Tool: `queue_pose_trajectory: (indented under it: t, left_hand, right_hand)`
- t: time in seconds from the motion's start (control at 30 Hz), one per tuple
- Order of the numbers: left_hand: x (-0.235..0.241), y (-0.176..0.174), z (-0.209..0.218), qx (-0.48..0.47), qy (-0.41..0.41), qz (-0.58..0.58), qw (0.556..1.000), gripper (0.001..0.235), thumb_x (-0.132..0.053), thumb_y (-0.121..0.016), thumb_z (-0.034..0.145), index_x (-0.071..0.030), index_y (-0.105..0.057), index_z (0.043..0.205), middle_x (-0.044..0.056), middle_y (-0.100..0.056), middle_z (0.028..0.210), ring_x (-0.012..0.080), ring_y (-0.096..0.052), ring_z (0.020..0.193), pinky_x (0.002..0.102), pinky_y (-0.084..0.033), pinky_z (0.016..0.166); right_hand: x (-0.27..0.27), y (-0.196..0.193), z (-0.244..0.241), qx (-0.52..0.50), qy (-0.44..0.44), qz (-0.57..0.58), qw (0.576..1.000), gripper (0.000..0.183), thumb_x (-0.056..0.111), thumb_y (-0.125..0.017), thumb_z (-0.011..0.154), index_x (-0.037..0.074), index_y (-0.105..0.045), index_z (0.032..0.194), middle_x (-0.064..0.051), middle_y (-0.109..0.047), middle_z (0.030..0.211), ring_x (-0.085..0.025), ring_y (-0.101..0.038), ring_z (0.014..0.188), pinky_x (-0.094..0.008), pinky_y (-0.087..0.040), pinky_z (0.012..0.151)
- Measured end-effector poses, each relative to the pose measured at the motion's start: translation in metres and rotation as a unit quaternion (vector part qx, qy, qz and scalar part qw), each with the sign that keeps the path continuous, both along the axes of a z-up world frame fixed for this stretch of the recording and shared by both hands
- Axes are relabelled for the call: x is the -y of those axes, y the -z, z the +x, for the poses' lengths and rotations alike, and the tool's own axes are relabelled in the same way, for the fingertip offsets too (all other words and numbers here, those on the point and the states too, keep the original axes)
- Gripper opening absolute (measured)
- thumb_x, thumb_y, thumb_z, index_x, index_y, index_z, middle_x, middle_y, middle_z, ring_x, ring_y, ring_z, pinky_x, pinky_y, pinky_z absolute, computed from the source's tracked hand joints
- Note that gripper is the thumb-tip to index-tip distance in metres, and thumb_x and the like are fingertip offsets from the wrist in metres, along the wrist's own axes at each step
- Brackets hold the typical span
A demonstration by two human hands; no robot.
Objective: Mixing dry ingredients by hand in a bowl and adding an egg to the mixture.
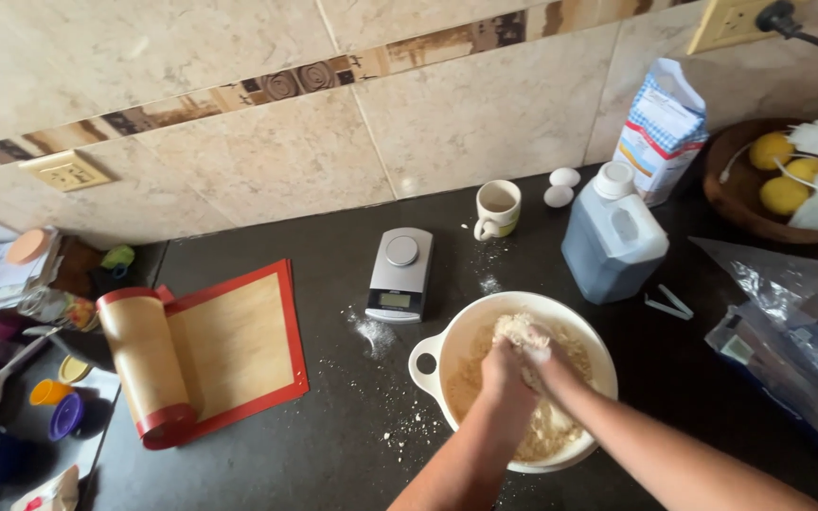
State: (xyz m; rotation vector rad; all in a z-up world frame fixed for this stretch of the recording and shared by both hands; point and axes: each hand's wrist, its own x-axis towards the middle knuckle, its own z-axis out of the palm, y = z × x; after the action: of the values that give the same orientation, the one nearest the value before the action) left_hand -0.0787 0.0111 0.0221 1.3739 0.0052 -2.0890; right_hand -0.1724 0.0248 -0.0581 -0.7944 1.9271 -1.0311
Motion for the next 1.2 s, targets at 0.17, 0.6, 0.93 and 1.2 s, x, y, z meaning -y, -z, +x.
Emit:
queue_pose_trajectory:
  t: [0.17,0.6,0.93,1.2]
  left_hand:
    - [0.002,-0.012,0.015,-0.001,0.008,0.027,1.0,0.059,-0.045,-0.045,0.093,0.002,-0.045,0.129,0.025,-0.05,0.124,0.0385,-0.049,0.115,0.049,-0.037,0.099]
    - [0.007,-0.069,0.035,-0.053,0.033,0.005,0.998,0.071,-0.049,-0.05,0.091,0.001,-0.036,0.138,0.031,-0.045,0.134,0.0435,-0.046,0.121,0.059,-0.031,0.102]
    - [-0.013,-0.114,0.075,0.156,0.246,-0.259,0.921,0.068,-0.042,-0.064,0.086,-0.003,-0.04,0.137,0.025,-0.041,0.14,0.0369,-0.034,0.132,0.052,-0.023,0.109]
    - [-0.027,-0.089,0.059,0.227,0.204,-0.108,0.946,0.082,-0.026,-0.065,0.074,-0.016,-0.025,0.144,0.009,-0.052,0.132,0.0273,-0.056,0.116,0.036,-0.051,0.091]
  right_hand:
    - [-0.026,-0.043,0.019,0.013,-0.006,-0.029,0.999,0.045,0.034,-0.052,0.091,0.005,-0.056,0.125,-0.024,-0.064,0.111,-0.033,-0.065,0.095,-0.045,-0.057,0.076]
    - [-0.055,-0.164,0.081,-0.146,-0.111,-0.128,0.975,0.036,0.003,-0.04,0.084,-0.007,-0.061,0.112,-0.032,-0.061,0.108,-0.046,-0.057,0.106,-0.049,-0.044,0.095]
    - [-0.035,-0.167,0.021,-0.197,-0.043,0.163,0.966,0.088,0.047,-0.077,0.064,0.031,-0.035,0.141,-0.001,-0.048,0.137,-0.018,-0.049,0.124,-0.035,-0.037,0.105]
    - [-0.036,-0.159,0.039,0.096,-0.106,0.247,0.958,0.095,-0.015,-0.037,0.081,0.04,0.001,0.148,-0.013,-0.017,0.152,-0.011,-0.034,0.044,-0.021,-0.029,0.037]
